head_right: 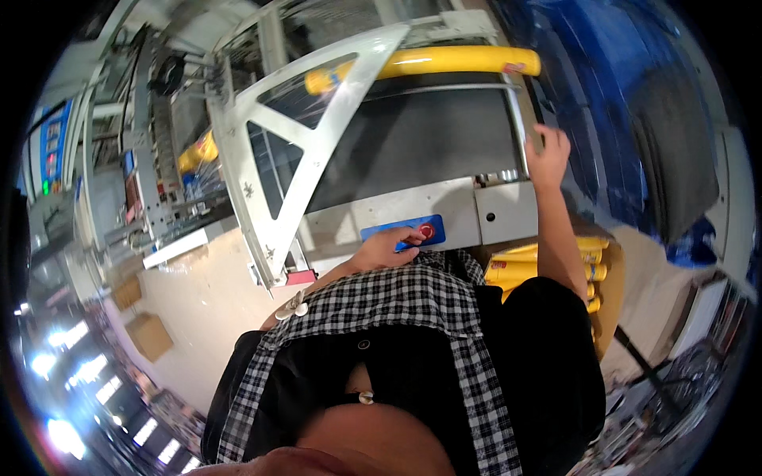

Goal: The person picks up yellow inflatable toys from a cardboard box and places them onto a conveyor belt machine. They repeatedly handle the items, arranging them in the box and feeding them into the machine.

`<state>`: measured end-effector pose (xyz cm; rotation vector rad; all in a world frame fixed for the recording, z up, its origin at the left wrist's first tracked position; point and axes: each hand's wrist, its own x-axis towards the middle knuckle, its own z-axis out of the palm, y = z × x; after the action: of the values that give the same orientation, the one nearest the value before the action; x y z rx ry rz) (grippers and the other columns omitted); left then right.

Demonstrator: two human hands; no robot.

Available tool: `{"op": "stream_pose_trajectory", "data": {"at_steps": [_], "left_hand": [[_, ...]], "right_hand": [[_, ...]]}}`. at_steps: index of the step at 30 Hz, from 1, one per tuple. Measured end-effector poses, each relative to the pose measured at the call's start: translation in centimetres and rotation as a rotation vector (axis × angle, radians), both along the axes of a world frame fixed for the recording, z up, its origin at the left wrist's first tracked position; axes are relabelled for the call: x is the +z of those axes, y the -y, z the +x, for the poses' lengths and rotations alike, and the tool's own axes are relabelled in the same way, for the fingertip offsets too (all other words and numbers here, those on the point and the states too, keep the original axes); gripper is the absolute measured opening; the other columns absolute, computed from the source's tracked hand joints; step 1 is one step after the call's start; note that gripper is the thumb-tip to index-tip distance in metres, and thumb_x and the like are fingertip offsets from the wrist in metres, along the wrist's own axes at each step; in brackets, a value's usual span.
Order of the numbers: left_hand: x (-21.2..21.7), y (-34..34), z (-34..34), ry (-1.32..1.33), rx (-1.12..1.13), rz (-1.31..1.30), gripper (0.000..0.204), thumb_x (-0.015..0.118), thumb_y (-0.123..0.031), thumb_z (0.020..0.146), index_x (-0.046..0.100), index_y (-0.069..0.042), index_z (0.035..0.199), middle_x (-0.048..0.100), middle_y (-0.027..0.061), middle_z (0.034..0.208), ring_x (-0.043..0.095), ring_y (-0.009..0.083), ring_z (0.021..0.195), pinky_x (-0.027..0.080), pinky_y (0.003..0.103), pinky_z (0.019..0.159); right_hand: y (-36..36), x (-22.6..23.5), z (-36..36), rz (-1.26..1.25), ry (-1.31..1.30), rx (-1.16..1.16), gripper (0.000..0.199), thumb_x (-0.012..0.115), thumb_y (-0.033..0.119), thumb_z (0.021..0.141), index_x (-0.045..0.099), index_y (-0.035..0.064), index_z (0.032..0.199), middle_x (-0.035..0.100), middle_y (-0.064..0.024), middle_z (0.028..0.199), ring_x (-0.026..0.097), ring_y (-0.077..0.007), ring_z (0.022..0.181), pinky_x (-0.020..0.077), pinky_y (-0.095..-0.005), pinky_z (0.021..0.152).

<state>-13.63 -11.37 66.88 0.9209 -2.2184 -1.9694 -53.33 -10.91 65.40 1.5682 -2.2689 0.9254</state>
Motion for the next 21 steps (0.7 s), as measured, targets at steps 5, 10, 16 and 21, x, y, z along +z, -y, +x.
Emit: {"op": "stream_pose_trajectory", "data": {"at_steps": [5, 10, 16, 21], "left_hand": [[-1.3, 0.7, -1.5, 0.044, -0.114, -0.042, 0.035, 0.065, -0.025, 0.086, 0.062, -0.008, 0.116, 0.067, 0.0106, 0.110, 0.065, 0.0219, 0.103, 0.050, 0.034, 0.088], [-2.3, 1.1, -2.7, 0.077, -0.235, 0.049, 0.031, 0.063, -0.015, 0.088, 0.061, -0.005, 0.117, 0.066, 0.0112, 0.112, 0.065, 0.0202, 0.102, 0.049, 0.031, 0.090], [0.6, 0.3, -4.0, 0.062, -0.378, 0.111, 0.033, 0.062, -0.014, 0.090, 0.059, 0.000, 0.120, 0.066, 0.0103, 0.112, 0.063, 0.0171, 0.103, 0.048, 0.029, 0.091], [-0.4, 3.2, -3.5, 0.183, -0.467, 0.075, 0.034, 0.061, -0.014, 0.090, 0.059, 0.000, 0.120, 0.067, 0.0105, 0.111, 0.063, 0.0171, 0.104, 0.048, 0.028, 0.091]], "right_hand": [[-22.6, -15.0, -1.0, 0.330, 0.190, -0.765, 0.035, 0.072, 0.029, 0.076, 0.063, 0.0110, 0.105, 0.063, -0.0140, 0.104, 0.057, -0.0335, 0.097, 0.0459, -0.0446, 0.086], [-31.4, -20.2, 7.4, 0.941, 1.123, -1.255, 0.062, 0.070, 0.047, 0.075, 0.062, 0.0051, 0.120, 0.060, -0.0190, 0.126, 0.059, -0.0360, 0.115, 0.0506, -0.0418, 0.089], [-29.9, -16.7, 11.0, 0.571, 1.279, -1.278, 0.075, 0.072, 0.053, 0.073, 0.058, -0.0016, 0.121, 0.060, -0.0226, 0.124, 0.060, -0.0387, 0.111, 0.0520, -0.0413, 0.086], [-22.1, -22.0, 9.3, -0.017, 1.421, -1.138, 0.085, 0.081, 0.043, 0.070, 0.047, -0.0081, 0.129, 0.055, -0.0232, 0.128, 0.058, -0.0315, 0.115, 0.0489, -0.0377, 0.092]]}}
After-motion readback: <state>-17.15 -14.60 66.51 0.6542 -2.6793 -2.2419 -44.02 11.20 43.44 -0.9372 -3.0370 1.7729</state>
